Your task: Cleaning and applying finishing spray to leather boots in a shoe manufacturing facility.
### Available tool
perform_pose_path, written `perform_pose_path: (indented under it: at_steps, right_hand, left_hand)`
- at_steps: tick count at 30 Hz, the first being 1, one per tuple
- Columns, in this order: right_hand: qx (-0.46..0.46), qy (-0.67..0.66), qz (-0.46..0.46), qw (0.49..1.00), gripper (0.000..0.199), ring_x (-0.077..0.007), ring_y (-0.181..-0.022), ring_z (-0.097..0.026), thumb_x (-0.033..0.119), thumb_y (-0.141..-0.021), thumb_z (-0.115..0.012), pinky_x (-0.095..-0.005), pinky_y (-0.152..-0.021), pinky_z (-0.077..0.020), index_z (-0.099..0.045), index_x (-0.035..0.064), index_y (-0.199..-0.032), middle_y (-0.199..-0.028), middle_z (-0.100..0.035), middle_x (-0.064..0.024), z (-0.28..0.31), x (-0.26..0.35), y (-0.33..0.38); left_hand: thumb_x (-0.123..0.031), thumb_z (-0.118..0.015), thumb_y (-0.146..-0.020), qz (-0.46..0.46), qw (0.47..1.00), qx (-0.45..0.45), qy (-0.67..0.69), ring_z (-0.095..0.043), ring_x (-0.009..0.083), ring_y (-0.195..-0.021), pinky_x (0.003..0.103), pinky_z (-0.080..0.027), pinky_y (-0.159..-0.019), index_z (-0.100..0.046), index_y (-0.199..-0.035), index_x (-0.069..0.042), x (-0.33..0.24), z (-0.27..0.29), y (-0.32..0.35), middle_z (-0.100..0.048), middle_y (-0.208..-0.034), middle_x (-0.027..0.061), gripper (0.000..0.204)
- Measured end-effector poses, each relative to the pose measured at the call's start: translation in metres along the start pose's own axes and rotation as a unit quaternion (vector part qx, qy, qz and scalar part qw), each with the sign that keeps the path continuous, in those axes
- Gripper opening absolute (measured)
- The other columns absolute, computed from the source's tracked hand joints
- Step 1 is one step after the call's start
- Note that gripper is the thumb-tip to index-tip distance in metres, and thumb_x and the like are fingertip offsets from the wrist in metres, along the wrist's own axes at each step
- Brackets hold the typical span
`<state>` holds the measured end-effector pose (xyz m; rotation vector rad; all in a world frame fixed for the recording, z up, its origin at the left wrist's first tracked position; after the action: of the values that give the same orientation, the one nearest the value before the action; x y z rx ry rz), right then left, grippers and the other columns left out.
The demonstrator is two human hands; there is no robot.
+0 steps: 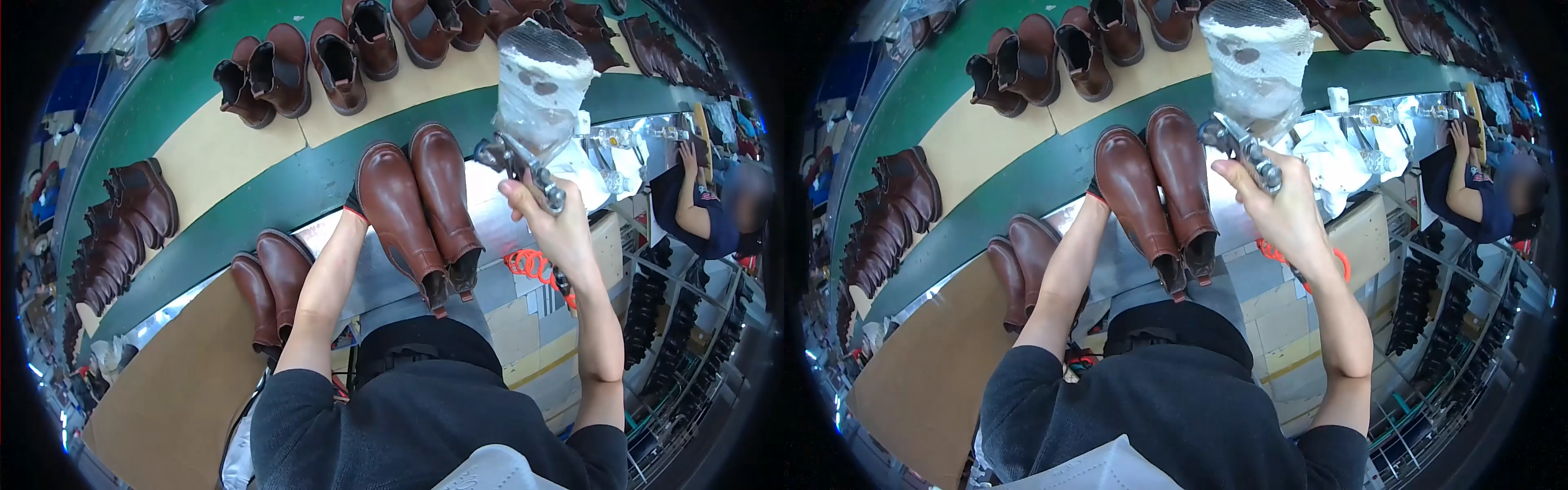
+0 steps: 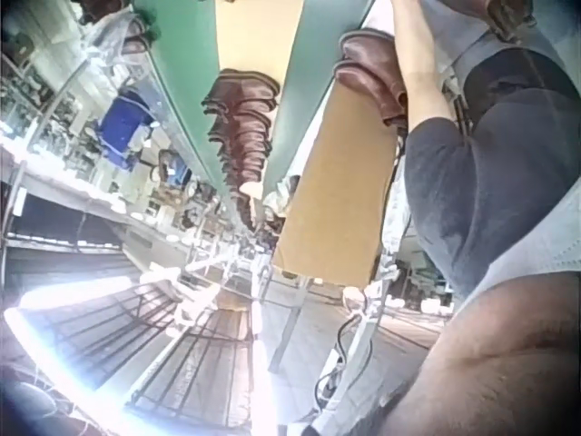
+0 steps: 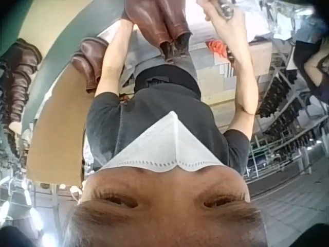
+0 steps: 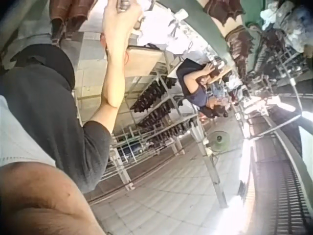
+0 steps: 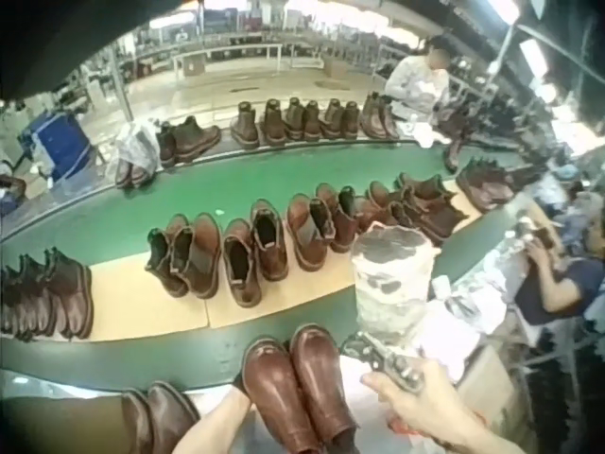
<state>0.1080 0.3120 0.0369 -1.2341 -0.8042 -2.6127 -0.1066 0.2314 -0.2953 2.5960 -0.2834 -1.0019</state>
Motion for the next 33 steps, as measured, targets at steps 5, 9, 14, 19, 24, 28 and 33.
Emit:
perform_pose_path:
  at_steps: [5,9,14,19,24,28,33]
  right_hand:
    - [0.083,0.027,0.038,0.995,0.034,-0.0128,-0.058,-0.051,0.026,-0.086,-0.067,-0.0298,-0.058,-0.0442,-0.064,-0.0069,-0.094,-0.061,-0.057,-0.0132,-0.018,0.023,-0.002]
    - [0.031,0.087,0.057,0.994,0.034,-0.016,-0.063,-0.055,0.023,-0.086,-0.067,-0.0319,-0.066,-0.0472,-0.063,-0.0079,-0.099,-0.074,-0.065,-0.0209,-0.018,0.026,-0.012]
    - [0.039,0.088,0.042,0.994,0.033,-0.0175,-0.073,-0.064,0.016,-0.085,-0.068,-0.0325,-0.071,-0.0488,-0.062,-0.0101,-0.104,-0.083,-0.067,-0.0226,-0.007,0.025,0.011]
    - [0.036,0.106,0.1,0.989,0.04,-0.0239,-0.082,-0.067,0.019,-0.084,-0.069,-0.0338,-0.077,-0.0494,-0.06,-0.0107,-0.109,-0.09,-0.067,-0.0247,-0.021,0.027,0.01]
    - [0.09,0.099,0.058,0.989,0.045,-0.0284,-0.087,-0.068,0.023,-0.084,-0.07,-0.0359,-0.079,-0.0492,-0.058,-0.0122,-0.11,-0.092,-0.065,-0.0277,-0.023,0.029,0.012]
    - [0.035,0.076,0.045,0.995,0.037,-0.0187,-0.069,-0.063,0.026,-0.085,-0.069,-0.0317,-0.066,-0.0479,-0.063,-0.009,-0.095,-0.075,-0.066,-0.0154,-0.021,0.018,0.001]
    - [-0.032,-0.043,-0.052,0.997,0.029,-0.0076,-0.058,-0.053,0.028,-0.086,-0.068,-0.0268,-0.055,-0.0422,-0.065,-0.0005,-0.08,-0.063,-0.06,-0.003,-0.004,-0.022,-0.009]
  left_hand:
    - [-0.01,-0.052,-0.094,0.099,0.977,-0.018,0.19,-0.054,0.0196,-0.107,0.036,-0.042,-0.1,-0.05,-0.126,-0.005,-0.01,-0.02,0.007,-0.057,-0.12,0.0104,0.032]
    - [-0.011,-0.05,-0.096,0.02,0.991,0.062,0.117,-0.053,0.0185,-0.111,0.035,-0.042,-0.101,-0.048,-0.129,-0.006,-0.022,-0.042,0.015,-0.055,-0.125,0.0094,0.034]
    - [-0.01,-0.049,-0.097,-0.007,0.98,0.124,0.154,-0.052,0.0171,-0.114,0.033,-0.042,-0.102,-0.048,-0.131,-0.006,-0.033,-0.057,0.021,-0.053,-0.129,0.0082,0.034]
    - [-0.017,-0.04,-0.1,0.025,0.918,0.271,0.288,-0.047,0.0209,-0.123,0.036,-0.037,-0.106,-0.039,-0.138,-0.006,-0.029,-0.051,0.018,-0.047,-0.135,0.0114,0.04]
    - [-0.011,-0.046,-0.098,0.021,0.981,0.105,0.162,-0.053,0.0163,-0.113,0.032,-0.043,-0.101,-0.048,-0.131,-0.005,-0.024,-0.052,0.013,-0.055,-0.127,0.0079,0.033]
    - [-0.012,-0.045,-0.098,-0.015,0.988,0.127,0.088,-0.053,0.0163,-0.113,0.032,-0.043,-0.1,-0.048,-0.13,-0.006,-0.021,-0.049,0.013,-0.055,-0.126,0.008,0.033]
    - [-0.013,-0.046,-0.098,-0.047,0.986,0.127,0.099,-0.053,0.0173,-0.112,0.033,-0.043,-0.1,-0.049,-0.129,-0.006,-0.015,-0.042,0.01,-0.055,-0.125,0.0084,0.032]
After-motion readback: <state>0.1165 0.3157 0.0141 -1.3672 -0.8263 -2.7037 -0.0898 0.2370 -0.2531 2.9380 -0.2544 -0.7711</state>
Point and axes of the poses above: each hand's wrist, its own y-axis away from the middle knuckle, its own z-axis out of the back of the hand, x = y × z, the point moved 2 cm from there along -y, towards the middle knuckle
